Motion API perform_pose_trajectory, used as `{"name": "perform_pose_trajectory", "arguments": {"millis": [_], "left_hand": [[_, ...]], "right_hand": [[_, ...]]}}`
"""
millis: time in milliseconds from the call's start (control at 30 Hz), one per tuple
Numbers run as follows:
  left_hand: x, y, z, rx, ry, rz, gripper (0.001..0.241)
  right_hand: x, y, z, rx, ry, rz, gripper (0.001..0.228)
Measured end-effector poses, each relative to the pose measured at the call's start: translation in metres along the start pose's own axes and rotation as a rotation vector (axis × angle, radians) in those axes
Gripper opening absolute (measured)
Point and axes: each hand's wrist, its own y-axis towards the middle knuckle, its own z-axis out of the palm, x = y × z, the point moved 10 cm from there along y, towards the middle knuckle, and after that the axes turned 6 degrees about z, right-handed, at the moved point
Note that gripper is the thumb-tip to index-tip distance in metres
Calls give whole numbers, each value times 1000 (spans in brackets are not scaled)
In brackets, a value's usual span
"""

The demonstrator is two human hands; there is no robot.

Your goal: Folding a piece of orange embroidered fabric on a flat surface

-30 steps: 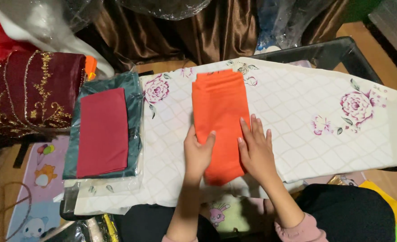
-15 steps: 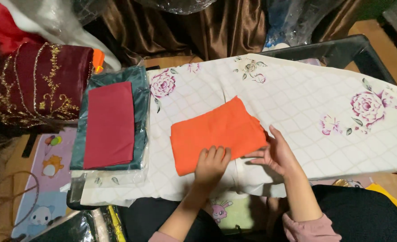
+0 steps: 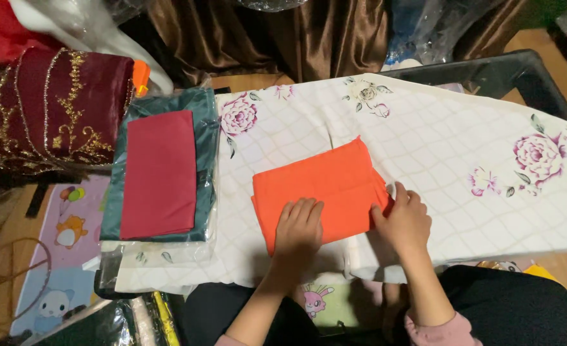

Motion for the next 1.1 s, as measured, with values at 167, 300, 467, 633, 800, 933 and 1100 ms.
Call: {"name": "perform_pose_trajectory", "arguments": {"millis": [167,300,467,633,800,933,1100], "left_hand": [[16,-12,37,117,-162,-71,30],[33,-22,53,128,-248,-220,37],[43,-30,64,228,-140,-347,57],[54,-36,60,197,-111,-435,59],[82,-52,49,193,124,-520,59],[93,-54,47,138,298,-531,56],[46,17,12,26,-136,-337,53]], "right_hand": [[124,-71,-69,-257,328,-566,66],[174,-83,10,20,604,-1015,57],[174,-66,3,18,225,-938,56],[145,-28,-2,-8,-28,-776,56],[115,6,-9,40,62,-583,57],[112,6,-18,64,205,-489,54],[112,7,-10,-10,134,-548,55]]}}
